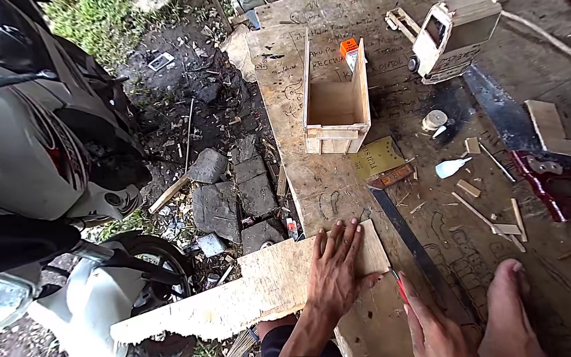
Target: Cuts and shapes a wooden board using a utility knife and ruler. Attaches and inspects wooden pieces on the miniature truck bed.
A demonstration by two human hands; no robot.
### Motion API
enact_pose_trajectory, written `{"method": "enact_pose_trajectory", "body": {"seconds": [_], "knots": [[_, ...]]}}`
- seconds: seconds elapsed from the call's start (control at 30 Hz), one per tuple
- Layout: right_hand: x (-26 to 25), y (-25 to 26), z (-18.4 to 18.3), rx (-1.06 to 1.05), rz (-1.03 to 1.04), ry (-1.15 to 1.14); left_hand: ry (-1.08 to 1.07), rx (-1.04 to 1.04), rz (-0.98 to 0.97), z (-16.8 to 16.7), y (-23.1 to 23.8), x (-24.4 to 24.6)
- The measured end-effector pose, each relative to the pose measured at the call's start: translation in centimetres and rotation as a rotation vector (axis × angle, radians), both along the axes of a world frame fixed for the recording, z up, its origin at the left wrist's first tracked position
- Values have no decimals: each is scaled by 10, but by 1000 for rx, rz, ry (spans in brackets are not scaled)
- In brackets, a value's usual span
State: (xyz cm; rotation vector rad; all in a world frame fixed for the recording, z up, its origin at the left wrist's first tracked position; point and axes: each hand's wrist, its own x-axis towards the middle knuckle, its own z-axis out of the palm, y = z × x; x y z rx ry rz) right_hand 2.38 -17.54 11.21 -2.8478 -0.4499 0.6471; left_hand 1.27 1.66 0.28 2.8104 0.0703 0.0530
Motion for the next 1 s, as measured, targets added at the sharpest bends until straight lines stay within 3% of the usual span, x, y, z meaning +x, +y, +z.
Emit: {"method": "enact_pose_trajectory", "body": {"seconds": [0.23,0.33,0.5,1.0], "knots": [[-11,-12,-4,106,-40,-16,14,-21,2,0,1,-1],[17,20,7,210,-75,-68,5,-16,-2,1,1,-1],[66,56,-29,221,-77,-77,0,-23,-8,1,2,0],[67,57,-39,255,-102,-67,15,-61,-9,1,2,2]]}}
